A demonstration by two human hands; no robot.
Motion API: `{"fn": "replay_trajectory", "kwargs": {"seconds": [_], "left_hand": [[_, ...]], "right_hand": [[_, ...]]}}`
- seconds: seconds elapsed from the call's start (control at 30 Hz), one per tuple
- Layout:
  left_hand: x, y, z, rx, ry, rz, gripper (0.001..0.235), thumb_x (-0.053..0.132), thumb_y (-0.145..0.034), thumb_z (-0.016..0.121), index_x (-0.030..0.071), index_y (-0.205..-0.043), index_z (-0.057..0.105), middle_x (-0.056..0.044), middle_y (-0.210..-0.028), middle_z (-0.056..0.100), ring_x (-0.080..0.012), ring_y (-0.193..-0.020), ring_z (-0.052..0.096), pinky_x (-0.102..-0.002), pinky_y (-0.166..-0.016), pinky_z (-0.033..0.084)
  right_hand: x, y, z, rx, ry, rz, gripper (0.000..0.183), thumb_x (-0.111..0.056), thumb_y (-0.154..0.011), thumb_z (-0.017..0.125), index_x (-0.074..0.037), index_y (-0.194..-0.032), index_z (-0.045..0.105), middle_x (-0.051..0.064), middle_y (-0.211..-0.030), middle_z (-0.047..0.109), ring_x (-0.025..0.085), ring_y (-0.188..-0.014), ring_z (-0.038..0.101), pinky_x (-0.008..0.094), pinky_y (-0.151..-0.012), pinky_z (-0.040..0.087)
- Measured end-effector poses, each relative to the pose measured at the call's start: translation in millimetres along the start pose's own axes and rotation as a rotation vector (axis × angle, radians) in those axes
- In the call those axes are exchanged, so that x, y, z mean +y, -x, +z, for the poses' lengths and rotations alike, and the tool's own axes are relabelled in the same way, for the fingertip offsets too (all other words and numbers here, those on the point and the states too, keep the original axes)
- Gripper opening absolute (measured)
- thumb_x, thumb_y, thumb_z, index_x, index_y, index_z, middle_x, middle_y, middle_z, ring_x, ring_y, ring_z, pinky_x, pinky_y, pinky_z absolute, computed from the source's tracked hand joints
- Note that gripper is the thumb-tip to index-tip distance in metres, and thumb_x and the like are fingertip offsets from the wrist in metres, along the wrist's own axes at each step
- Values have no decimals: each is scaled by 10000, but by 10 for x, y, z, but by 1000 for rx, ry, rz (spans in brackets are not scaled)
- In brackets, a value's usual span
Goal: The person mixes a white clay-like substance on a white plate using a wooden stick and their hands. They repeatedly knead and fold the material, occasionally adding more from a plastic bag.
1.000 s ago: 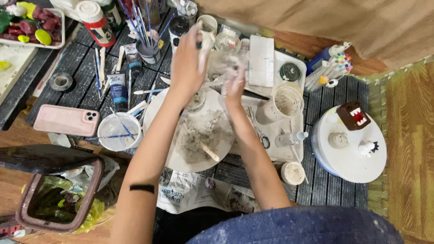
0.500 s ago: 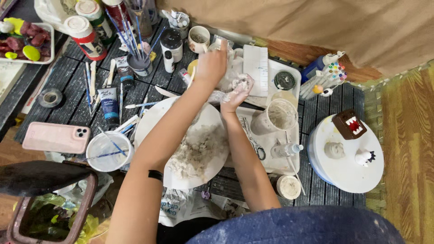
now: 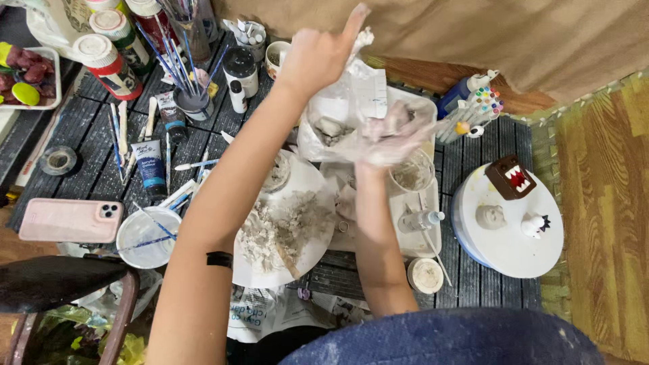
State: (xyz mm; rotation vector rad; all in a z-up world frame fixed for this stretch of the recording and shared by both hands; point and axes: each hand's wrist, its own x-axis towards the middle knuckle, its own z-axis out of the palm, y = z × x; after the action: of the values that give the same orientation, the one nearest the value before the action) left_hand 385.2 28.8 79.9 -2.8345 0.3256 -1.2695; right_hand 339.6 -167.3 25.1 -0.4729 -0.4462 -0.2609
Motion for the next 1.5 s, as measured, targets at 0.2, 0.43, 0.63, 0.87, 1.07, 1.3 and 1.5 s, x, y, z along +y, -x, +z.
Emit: {"fn": "replay_trajectory", "kwargs": {"seconds": [0.2,0.43,0.63,0.87,1.07,1.3,1.5], "left_hand": [[221,31,-726,69,169,80,626,206,-1017,629,45,-1564,371,-97,-793,700,-301,-661,682,-428,-578,494],[620,648,-1335,105,439,-372,562,228,-1014,649,29,-1496,440,-147,-906,684,-349,-783,658,-465,-686,487],[1281,1650,-1855,40,979,-8,379,280,-1003,691,74,-1308,602,-153,-1317,613,-300,-1143,651,-350,-934,562],[1743,2171,-2147,249,1212,-365,1044,529,-849,859,182,-1480,103,-150,-1553,297,-290,-1492,349,-421,-1252,293],[2242,2318,-2419,69,1055,-720,1466,612,-655,899,-80,-1539,-44,-284,-1550,149,-380,-1486,243,-469,-1250,196],[1814,1851,-2054,-78,1480,-709,928,238,-653,967,-71,-1378,478,-135,-1332,616,-199,-1193,623,-346,-1053,521],[1750,1987,-1729,-620,1465,-991,408,224,-802,842,76,-1174,765,-28,-968,769,-149,-810,604,-339,-752,508]], "right_hand": [[-687,-87,343,-245,-487,500,483,-582,-1073,343,-171,-1237,536,-4,-748,414,84,-412,250,255,-426,362],[-1108,58,622,-232,-452,442,461,-560,-1148,370,-162,-1129,602,-70,-640,289,42,-412,151,187,-382,265],[-1289,38,652,-220,-567,531,440,-578,-1093,416,-184,-1093,612,-73,-631,286,52,-411,135,228,-400,173],[-1285,198,648,-175,-639,539,420,-562,-1099,426,-179,-1086,598,-81,-678,312,47,-418,158,222,-408,184],[-1263,297,853,-173,-701,545,403,-548,-1103,436,-175,-1080,587,-87,-719,334,42,-423,177,217,-415,193],[-1228,279,1107,-229,-753,603,369,-513,-1118,448,-169,-1023,543,-49,-675,347,47,-424,199,237,-461,194],[-1124,256,1251,-272,-745,576,338,-493,-1098,476,-167,-1014,511,-47,-704,336,60,-472,200,256,-496,223]]}}
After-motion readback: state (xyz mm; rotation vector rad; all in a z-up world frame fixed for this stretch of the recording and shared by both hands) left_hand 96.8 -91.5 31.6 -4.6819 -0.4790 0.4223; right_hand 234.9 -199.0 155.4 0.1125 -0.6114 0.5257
